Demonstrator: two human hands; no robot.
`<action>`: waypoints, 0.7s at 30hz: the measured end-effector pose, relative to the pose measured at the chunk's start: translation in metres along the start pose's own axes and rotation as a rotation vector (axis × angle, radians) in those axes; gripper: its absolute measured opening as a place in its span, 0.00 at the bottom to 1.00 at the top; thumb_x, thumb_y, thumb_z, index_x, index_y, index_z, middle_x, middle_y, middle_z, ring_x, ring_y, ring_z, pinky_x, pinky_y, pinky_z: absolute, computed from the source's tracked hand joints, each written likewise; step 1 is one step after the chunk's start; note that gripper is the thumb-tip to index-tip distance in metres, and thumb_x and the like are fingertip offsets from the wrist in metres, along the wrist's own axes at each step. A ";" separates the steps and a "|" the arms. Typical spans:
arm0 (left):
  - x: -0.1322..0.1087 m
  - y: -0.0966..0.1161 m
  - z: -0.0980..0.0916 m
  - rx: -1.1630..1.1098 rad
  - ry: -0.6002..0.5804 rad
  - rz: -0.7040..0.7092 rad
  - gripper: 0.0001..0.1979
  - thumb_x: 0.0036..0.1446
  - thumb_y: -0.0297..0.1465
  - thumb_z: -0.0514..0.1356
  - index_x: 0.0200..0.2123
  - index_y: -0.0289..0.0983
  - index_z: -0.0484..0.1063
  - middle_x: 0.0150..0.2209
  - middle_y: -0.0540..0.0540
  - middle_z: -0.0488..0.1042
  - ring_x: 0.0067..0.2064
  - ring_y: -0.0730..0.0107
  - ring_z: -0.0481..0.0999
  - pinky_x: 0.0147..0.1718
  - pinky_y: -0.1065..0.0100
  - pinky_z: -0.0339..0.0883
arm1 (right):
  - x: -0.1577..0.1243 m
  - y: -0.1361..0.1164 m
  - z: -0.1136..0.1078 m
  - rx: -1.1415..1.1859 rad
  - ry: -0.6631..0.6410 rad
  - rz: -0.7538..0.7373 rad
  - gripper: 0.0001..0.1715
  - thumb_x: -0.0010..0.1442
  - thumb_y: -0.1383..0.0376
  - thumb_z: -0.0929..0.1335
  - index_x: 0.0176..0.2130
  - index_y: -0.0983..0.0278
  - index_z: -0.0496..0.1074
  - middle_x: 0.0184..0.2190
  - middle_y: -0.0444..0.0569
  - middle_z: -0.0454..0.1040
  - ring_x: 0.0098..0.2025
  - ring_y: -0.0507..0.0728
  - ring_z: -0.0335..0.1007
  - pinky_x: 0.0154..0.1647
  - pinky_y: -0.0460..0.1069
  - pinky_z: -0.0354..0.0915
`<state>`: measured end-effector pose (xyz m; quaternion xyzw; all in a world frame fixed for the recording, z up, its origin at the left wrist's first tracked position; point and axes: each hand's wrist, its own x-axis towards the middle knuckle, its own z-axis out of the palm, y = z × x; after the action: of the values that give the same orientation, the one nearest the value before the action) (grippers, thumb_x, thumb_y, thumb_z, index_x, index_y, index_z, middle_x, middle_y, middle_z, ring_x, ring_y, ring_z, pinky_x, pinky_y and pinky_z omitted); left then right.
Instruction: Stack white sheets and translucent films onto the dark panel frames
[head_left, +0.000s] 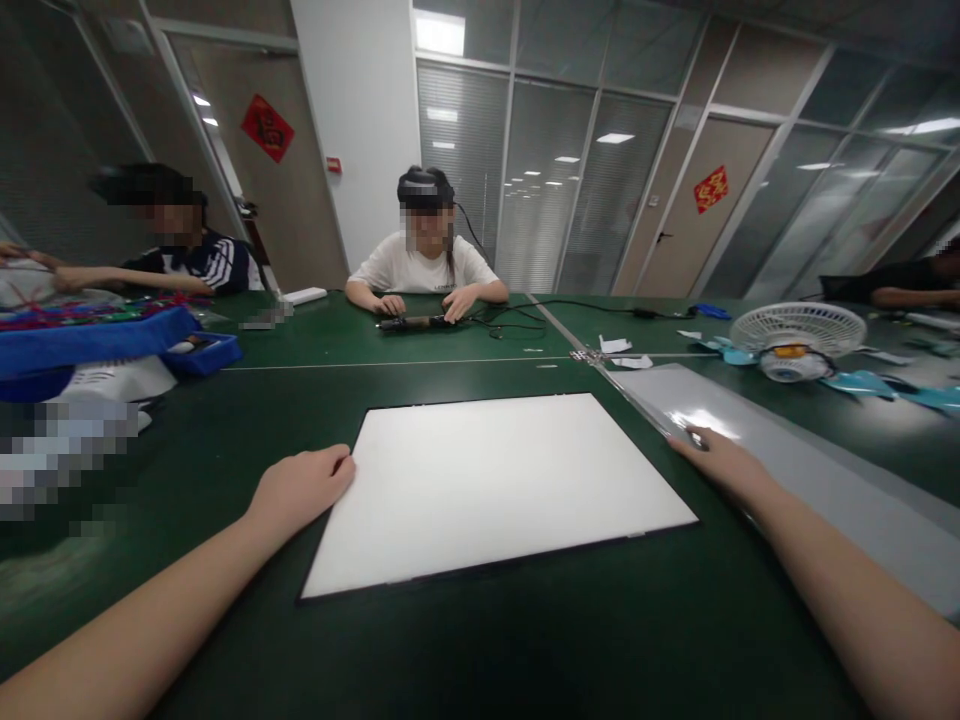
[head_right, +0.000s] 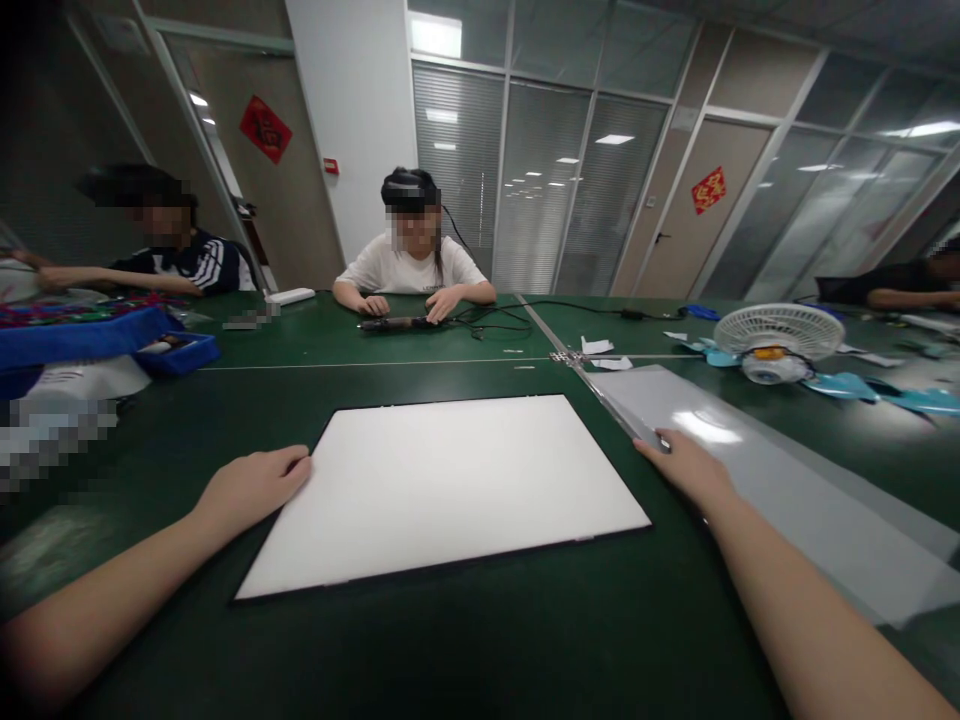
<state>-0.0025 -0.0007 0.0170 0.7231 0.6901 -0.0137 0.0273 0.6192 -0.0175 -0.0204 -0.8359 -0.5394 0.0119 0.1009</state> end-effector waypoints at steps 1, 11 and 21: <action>0.000 0.000 0.000 -0.001 0.001 0.000 0.23 0.61 0.42 0.40 0.37 0.41 0.73 0.36 0.42 0.78 0.35 0.55 0.76 0.26 0.65 0.58 | -0.002 -0.003 -0.003 0.015 -0.027 0.028 0.48 0.55 0.35 0.56 0.58 0.66 0.67 0.57 0.62 0.68 0.53 0.71 0.68 0.48 0.62 0.66; 0.000 -0.001 0.001 -0.029 -0.010 0.000 0.23 0.60 0.43 0.41 0.35 0.41 0.73 0.34 0.42 0.78 0.35 0.53 0.76 0.27 0.64 0.60 | -0.019 -0.031 -0.019 -0.002 -0.001 0.072 0.40 0.57 0.41 0.59 0.58 0.62 0.67 0.53 0.58 0.72 0.51 0.70 0.69 0.45 0.59 0.66; 0.000 0.000 0.000 -0.031 0.000 -0.024 0.24 0.60 0.42 0.40 0.40 0.42 0.74 0.35 0.42 0.78 0.36 0.54 0.77 0.27 0.64 0.61 | -0.043 -0.067 -0.046 -0.194 0.064 -0.006 0.32 0.62 0.49 0.56 0.58 0.62 0.66 0.46 0.62 0.75 0.45 0.71 0.72 0.36 0.59 0.67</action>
<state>-0.0026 -0.0006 0.0168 0.7143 0.6988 -0.0035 0.0383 0.5467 -0.0363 0.0327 -0.8401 -0.5369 -0.0676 0.0365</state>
